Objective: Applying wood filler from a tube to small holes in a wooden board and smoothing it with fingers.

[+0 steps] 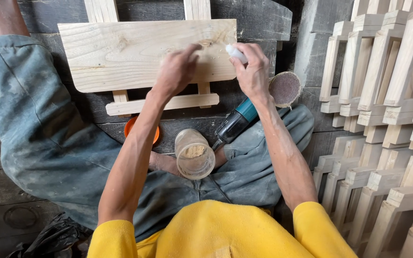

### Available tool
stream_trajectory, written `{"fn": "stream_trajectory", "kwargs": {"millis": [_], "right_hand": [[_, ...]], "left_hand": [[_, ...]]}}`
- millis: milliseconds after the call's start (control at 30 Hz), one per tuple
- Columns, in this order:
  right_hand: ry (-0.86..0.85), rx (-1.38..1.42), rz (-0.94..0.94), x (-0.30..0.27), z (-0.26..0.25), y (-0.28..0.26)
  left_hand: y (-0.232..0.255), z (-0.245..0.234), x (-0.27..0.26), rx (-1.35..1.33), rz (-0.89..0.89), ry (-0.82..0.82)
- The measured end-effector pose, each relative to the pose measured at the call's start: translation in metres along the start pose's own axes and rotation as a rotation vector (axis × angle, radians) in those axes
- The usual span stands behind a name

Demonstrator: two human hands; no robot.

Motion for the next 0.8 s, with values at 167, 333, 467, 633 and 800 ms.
{"fn": "stream_trajectory", "kwargs": {"millis": [167,333,467,633,800], "right_hand": [[-0.084,-0.227,-0.112,0.007,0.013,-0.008],[-0.066,-0.2,-0.115,0.015,0.012,-0.012],[-0.057,-0.222,-0.106,0.011,0.013,-0.011],[-0.058,-0.163,-0.05,0.01,0.014,-0.009],[0.059,0.016,0.047,-0.001,0.004,-0.023]], "left_hand": [[-0.044,-0.019,-0.037,-0.227,-0.087,0.613],[-0.026,-0.029,-0.033,-0.129,-0.126,0.66],[-0.025,-0.021,-0.031,0.019,-0.096,0.693],[-0.021,-0.022,-0.034,0.129,-0.147,0.739],[-0.029,-0.015,-0.043,0.143,-0.147,0.826]]}}
Point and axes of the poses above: each hand's wrist, its own x-axis towards the middle knuckle, its own z-axis out of the palm, y = z × x, the point moved 4 cm from there along x, towards the middle knuckle, and after that the axes turned 12 degrees about -y, right-handed, at the moved point
